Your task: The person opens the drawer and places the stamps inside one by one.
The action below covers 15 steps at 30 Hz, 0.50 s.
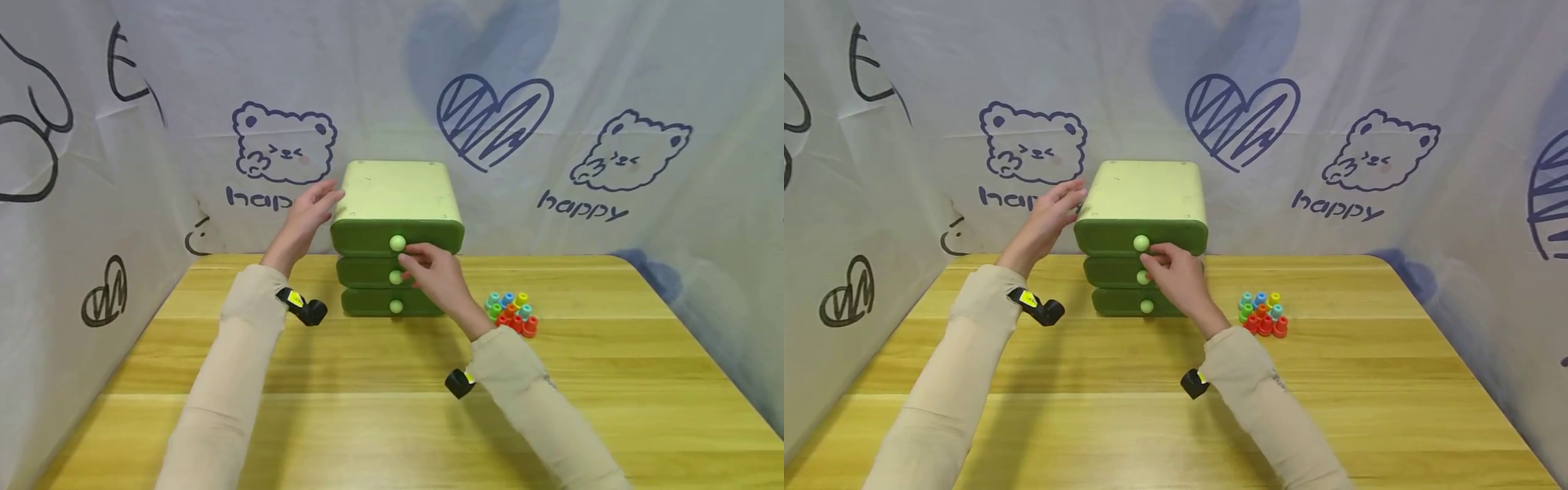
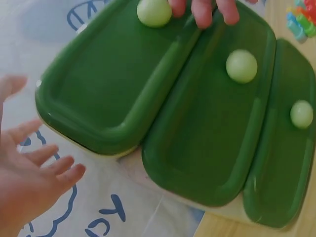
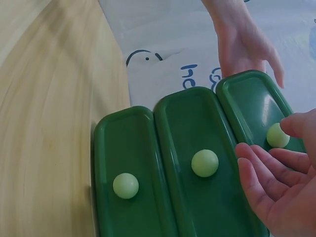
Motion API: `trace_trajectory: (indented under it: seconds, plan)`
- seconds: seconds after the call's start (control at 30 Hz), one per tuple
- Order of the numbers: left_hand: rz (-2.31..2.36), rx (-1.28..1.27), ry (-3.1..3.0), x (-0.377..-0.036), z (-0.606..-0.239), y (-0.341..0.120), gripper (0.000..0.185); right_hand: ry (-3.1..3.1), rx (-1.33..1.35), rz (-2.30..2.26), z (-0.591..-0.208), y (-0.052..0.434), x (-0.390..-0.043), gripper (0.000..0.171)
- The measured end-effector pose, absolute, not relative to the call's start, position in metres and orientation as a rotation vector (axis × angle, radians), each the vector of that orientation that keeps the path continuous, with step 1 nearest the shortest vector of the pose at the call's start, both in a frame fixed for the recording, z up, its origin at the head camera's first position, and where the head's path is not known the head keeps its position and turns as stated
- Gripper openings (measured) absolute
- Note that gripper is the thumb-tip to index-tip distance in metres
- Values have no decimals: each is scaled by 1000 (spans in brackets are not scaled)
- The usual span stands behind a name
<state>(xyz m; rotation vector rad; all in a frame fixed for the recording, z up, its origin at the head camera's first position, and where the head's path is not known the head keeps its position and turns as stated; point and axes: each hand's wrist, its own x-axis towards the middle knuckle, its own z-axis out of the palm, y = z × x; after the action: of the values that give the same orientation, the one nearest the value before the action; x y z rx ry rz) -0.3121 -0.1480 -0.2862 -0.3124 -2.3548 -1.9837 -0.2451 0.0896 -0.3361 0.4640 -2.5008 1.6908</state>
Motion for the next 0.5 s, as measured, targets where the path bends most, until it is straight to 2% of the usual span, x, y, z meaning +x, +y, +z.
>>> trace_trajectory:
  seconds: [0.5]
  plan:
    - [-1938,-427,-2501,-326,-287,-149,60,-2461,309,1794,-332,79,-251,36]
